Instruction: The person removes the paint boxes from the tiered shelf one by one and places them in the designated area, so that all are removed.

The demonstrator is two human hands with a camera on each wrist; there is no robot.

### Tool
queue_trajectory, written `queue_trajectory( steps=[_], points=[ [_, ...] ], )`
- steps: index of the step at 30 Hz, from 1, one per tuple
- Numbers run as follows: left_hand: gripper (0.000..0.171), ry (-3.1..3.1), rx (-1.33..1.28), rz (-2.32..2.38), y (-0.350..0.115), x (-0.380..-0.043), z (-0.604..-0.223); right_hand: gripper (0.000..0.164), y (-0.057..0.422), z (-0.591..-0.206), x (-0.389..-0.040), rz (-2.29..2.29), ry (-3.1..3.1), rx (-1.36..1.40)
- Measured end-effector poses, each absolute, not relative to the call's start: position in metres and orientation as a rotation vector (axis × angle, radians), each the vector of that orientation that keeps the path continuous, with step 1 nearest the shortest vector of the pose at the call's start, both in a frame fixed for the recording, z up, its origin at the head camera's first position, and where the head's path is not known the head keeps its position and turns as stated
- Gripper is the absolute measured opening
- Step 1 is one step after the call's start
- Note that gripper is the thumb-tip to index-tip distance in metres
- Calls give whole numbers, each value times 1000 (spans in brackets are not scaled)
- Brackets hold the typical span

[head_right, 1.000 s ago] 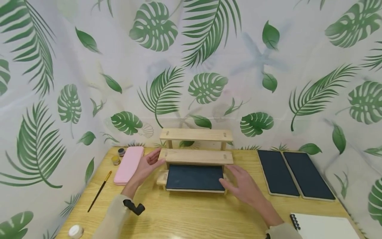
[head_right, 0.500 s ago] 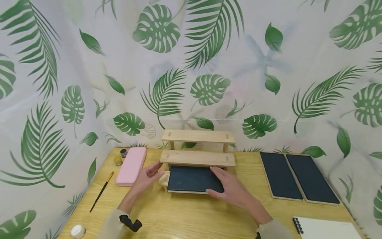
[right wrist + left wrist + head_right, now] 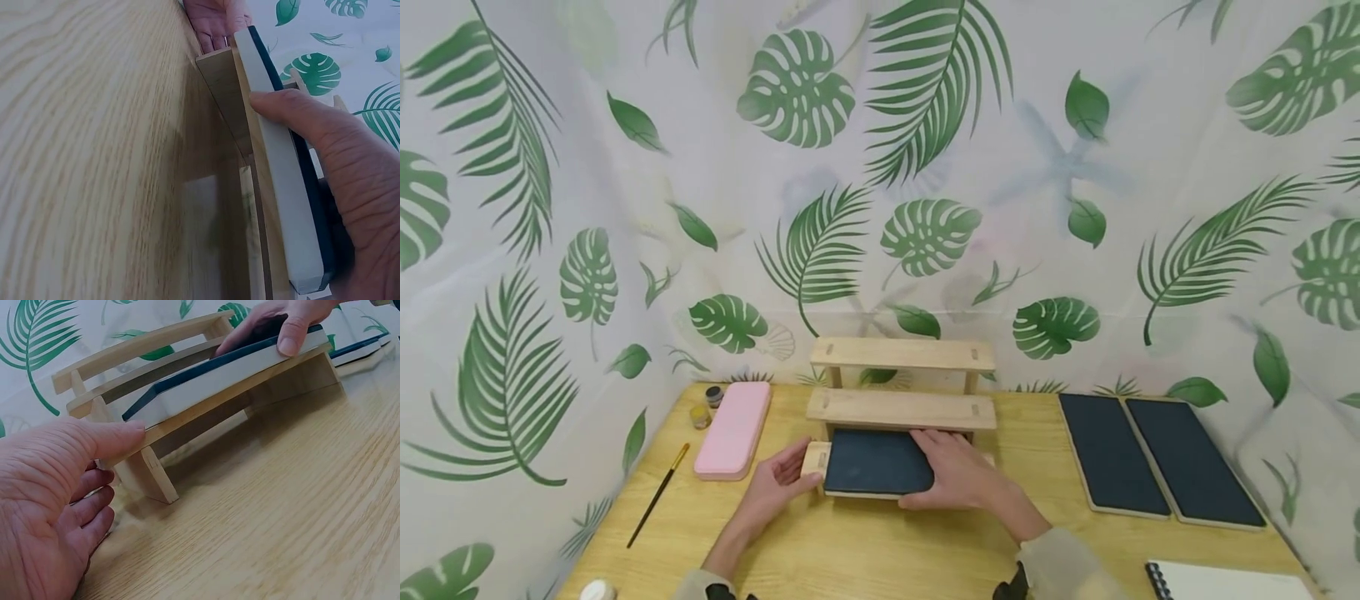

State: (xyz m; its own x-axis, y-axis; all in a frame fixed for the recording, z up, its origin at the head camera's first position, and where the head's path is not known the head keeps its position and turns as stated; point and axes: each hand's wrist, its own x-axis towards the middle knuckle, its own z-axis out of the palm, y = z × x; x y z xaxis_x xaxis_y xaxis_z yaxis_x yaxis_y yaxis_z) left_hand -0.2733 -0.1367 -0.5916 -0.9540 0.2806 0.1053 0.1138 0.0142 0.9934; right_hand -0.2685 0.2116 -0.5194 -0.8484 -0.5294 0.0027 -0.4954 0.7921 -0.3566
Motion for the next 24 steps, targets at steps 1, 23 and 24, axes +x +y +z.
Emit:
queue_trajectory(
  steps=[1, 23, 24],
  points=[
    [73, 2151, 414, 2083, -137, -272, -592, 112, 210, -520, -269, -526, 2883, -824],
    [72, 2124, 387, 2148, -137, -270, -595, 108, 207, -525, -269, -631, 2961, -948],
    [72, 2125, 379, 2145, -138, -270, -595, 108, 208, -525, -268, -639, 2971, -960]
  ],
)
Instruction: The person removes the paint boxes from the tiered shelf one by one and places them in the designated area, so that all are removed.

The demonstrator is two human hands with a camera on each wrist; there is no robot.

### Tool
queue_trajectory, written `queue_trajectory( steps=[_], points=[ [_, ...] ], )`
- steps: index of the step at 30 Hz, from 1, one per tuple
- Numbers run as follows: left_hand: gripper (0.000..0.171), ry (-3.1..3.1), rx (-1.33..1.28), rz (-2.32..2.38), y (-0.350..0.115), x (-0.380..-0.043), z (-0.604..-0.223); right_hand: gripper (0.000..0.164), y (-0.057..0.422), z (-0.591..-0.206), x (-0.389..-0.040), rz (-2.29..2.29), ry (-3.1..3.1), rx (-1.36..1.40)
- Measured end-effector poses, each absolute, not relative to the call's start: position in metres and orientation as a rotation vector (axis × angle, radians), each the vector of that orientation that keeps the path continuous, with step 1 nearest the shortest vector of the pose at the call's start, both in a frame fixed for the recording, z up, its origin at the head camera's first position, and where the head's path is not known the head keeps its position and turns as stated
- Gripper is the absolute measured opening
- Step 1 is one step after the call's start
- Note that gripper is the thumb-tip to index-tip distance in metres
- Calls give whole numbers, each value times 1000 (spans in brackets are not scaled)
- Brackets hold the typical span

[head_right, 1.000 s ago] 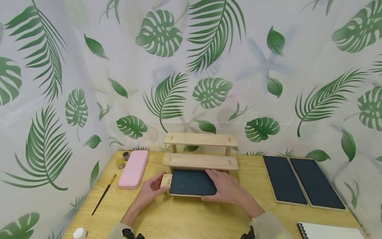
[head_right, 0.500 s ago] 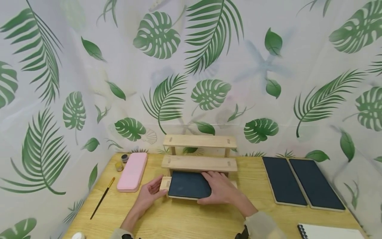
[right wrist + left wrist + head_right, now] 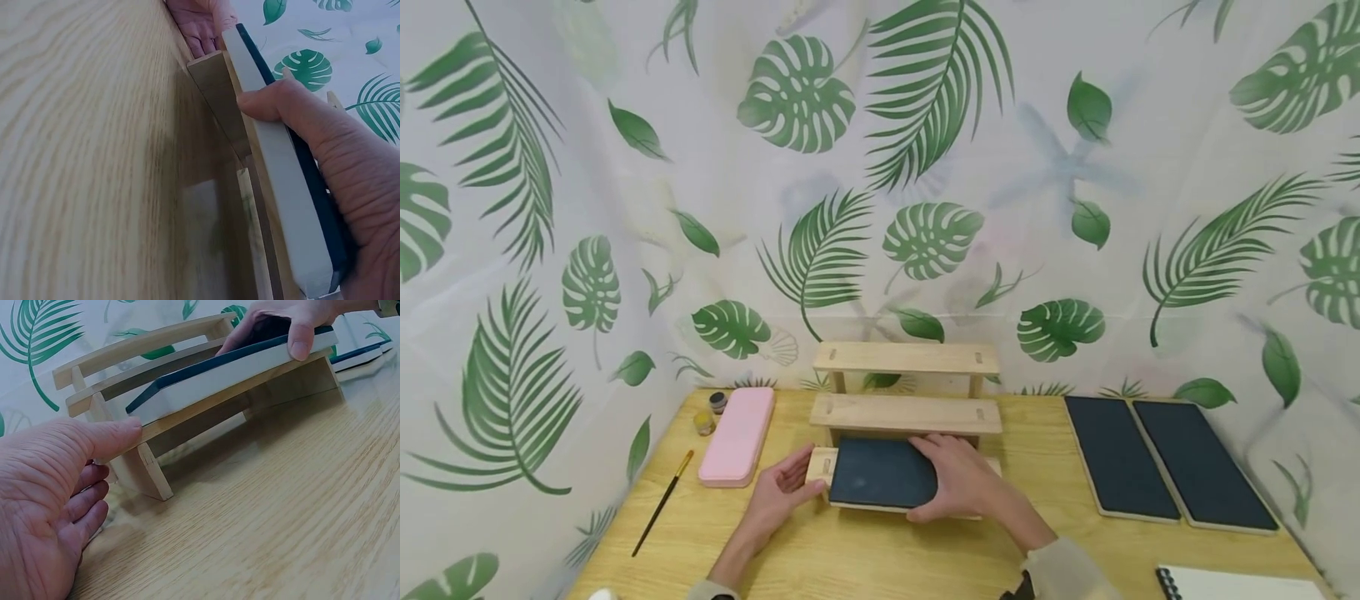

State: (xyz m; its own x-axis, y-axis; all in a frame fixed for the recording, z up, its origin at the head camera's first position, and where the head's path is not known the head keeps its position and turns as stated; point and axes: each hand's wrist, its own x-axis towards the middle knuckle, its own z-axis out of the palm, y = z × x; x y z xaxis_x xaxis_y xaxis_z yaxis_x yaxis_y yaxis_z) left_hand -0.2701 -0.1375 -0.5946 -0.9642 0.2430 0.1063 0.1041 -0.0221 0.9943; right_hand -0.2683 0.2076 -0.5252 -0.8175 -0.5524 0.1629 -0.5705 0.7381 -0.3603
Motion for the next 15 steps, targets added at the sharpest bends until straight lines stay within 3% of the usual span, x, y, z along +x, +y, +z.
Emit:
queue_trajectory(
  steps=[15],
  points=[
    [72, 2158, 401, 2132, -137, -268, -595, 111, 236, -492, -222, 690, -2879, 698]
  ],
)
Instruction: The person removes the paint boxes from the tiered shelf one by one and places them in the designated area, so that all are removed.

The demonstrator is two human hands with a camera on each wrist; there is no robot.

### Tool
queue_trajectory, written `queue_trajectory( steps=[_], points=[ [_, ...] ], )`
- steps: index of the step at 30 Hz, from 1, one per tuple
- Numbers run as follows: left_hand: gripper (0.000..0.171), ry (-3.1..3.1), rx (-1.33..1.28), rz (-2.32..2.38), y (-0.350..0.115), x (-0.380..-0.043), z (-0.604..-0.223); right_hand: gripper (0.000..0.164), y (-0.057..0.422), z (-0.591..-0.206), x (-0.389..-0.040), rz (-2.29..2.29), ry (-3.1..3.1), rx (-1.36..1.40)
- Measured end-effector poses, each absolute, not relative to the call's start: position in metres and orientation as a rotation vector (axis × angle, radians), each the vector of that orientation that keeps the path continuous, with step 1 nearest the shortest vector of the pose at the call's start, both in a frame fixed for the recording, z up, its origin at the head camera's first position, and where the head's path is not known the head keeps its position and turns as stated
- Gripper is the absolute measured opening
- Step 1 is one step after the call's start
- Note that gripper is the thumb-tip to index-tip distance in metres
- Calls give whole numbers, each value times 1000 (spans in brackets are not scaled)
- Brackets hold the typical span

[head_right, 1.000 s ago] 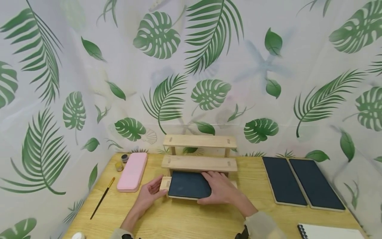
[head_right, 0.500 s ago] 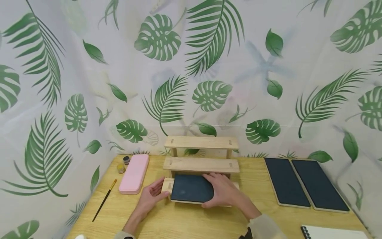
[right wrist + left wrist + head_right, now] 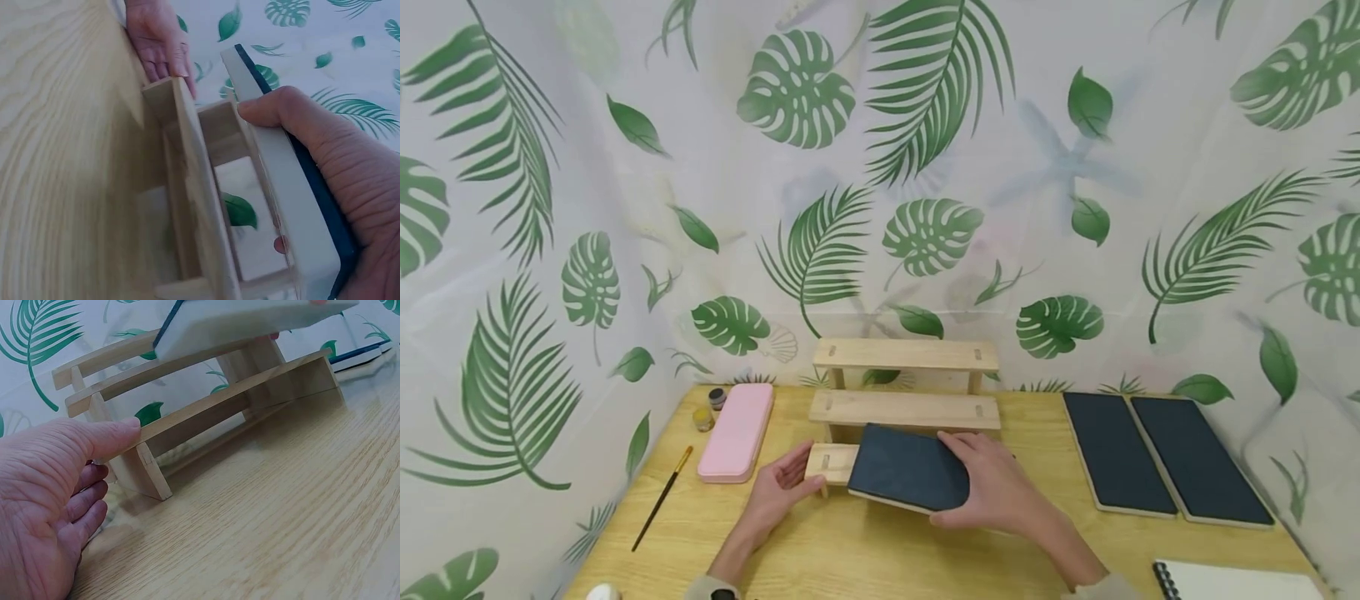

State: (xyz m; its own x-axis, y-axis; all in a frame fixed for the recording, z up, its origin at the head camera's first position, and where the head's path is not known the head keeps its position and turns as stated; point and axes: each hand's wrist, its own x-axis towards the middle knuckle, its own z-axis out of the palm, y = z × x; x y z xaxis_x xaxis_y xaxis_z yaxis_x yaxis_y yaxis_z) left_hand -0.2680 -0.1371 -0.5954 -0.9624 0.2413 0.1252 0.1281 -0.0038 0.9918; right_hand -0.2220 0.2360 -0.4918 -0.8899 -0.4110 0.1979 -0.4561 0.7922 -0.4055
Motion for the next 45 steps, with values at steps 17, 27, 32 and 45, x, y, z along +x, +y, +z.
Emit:
queue_trajectory(
  steps=[17, 27, 32, 45],
  points=[
    [73, 2164, 382, 2125, -138, -268, -594, 113, 326, -416, -187, 507, -2882, 449],
    [72, 2170, 399, 2141, -138, -268, -595, 114, 374, -425, -188, 426, -2996, 261],
    [72, 2168, 406, 2133, -137, -267, -595, 116, 394, -444, -192, 446, -3026, 156],
    [71, 2142, 398, 2154, -135, -266, -594, 136, 384, -499, -224, 504, -3027, -380]
  ],
)
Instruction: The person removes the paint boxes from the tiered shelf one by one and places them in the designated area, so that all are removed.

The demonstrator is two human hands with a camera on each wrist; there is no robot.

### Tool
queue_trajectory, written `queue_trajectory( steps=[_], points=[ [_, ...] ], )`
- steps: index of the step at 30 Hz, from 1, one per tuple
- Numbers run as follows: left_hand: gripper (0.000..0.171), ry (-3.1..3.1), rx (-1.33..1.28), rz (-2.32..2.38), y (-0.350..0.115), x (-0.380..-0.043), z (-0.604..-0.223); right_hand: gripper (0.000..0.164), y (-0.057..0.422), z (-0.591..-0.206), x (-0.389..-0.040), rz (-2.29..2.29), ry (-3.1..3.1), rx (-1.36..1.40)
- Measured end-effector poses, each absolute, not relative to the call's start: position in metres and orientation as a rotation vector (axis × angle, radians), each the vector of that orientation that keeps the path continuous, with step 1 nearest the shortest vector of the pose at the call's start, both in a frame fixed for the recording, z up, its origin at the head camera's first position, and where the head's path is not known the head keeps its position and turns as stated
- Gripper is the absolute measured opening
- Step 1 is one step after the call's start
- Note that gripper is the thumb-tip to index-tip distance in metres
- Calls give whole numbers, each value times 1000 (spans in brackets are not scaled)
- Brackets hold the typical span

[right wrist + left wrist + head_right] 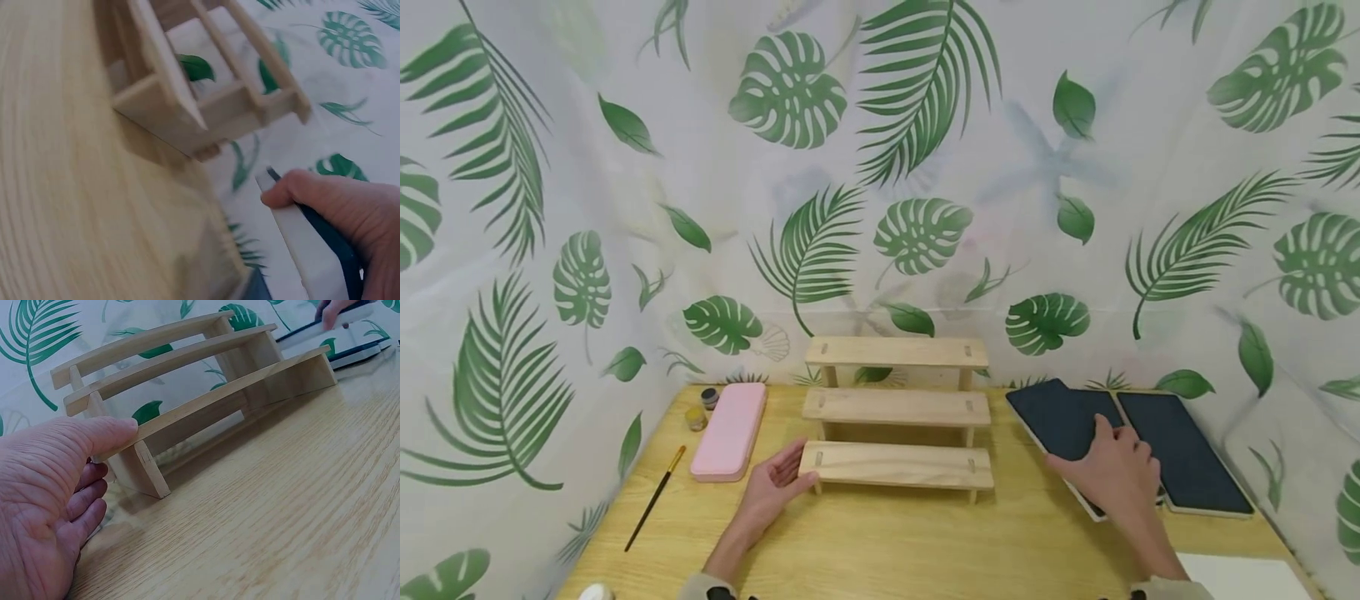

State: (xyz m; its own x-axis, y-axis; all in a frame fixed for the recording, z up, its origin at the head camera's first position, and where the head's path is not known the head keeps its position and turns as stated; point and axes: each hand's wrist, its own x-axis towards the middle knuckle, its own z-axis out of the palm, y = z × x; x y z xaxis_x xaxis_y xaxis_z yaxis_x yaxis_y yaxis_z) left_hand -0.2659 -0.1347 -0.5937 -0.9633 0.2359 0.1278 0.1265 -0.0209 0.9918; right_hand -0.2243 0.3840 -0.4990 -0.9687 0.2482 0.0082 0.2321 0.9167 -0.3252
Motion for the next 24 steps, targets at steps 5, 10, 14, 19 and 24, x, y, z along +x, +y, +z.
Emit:
queue_trajectory(
  steps=[5, 10, 14, 19, 24],
  points=[
    [70, 2108, 380, 2183, -135, -267, -594, 136, 357, -516, -241, 631, -3089, -537],
    [71, 2073, 376, 2193, -135, -267, -597, 132, 338, -526, -252, 645, -3122, -545],
    [72, 2090, 384, 2167, -134, -265, -597, 133, 327, -534, -260, 599, -3151, -553],
    [71, 2126, 404, 2143, -135, -266, -597, 138, 321, -545, -270, 548, -3158, -581],
    [71, 2123, 377, 2147, -136, -267, -595, 138, 319, -554, -277, 509, -3109, -598]
  ],
)
